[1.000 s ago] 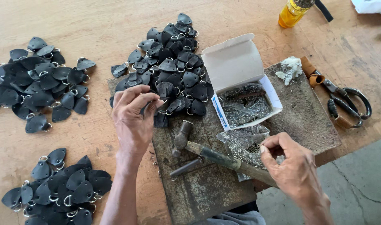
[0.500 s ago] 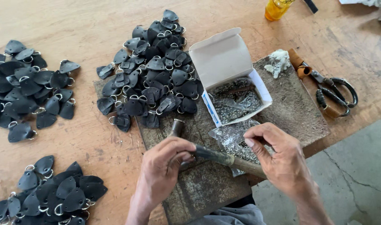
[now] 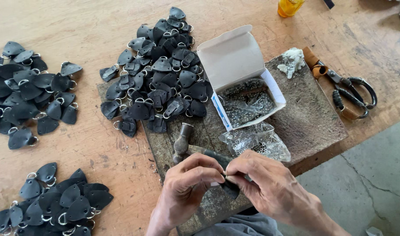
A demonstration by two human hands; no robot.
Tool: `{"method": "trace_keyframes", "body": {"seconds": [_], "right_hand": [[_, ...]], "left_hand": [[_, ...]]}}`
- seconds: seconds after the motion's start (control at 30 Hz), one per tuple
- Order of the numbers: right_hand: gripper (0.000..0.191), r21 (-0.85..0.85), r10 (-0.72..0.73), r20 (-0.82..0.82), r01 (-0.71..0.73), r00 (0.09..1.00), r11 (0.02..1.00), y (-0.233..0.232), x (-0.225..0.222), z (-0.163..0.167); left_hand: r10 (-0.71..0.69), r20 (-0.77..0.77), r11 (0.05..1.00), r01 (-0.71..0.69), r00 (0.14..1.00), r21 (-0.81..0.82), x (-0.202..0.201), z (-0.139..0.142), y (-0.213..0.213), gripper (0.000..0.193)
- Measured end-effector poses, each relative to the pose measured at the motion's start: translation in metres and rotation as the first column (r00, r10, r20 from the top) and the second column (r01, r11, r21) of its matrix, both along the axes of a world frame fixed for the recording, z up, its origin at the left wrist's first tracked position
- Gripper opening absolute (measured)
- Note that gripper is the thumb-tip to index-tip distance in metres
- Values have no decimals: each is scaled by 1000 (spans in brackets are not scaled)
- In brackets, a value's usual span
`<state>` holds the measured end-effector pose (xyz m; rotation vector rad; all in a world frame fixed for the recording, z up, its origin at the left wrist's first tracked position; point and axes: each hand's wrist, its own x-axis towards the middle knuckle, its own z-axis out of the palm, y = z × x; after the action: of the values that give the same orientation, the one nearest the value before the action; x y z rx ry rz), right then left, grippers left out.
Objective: The person attaches metal split rings to small black leather fobs. They pick up a leather piece, thread a metal ring through its hole, then use a punch tool and hammer on a wooden block to set the ring, placing finished pieces in piles on the table.
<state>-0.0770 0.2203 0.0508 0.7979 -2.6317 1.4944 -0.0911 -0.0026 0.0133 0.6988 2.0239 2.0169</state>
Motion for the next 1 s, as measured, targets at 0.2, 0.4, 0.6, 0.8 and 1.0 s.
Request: {"method": "trace_keyframes", "body": {"seconds": [0.2, 0.4, 0.6, 0.8, 1.0], "right_hand": [[24, 46, -16, 5, 16, 1000, 999, -6, -1, 6], [28, 107, -156, -38, 159, 987, 981, -2, 6, 15], [24, 256, -315, -2, 305, 949, 917, 18, -14, 6], [9, 535, -289, -304, 413, 908, 737, 50, -91, -32], [11, 665, -295, -141, 311, 945, 679, 46, -115, -46]], "left_hand": [[47, -26, 998, -48, 999, -40, 0, 1, 4, 40], [166, -121, 982, -175, 979, -66, -9, 8, 17, 43], [116, -257, 975, -159, 959, -155, -28, 2, 29, 22], [205, 374, 954, -100, 905, -281, -38, -11, 38, 15], [227, 323, 955, -144, 919, -260, -40, -13, 39, 12]]}}
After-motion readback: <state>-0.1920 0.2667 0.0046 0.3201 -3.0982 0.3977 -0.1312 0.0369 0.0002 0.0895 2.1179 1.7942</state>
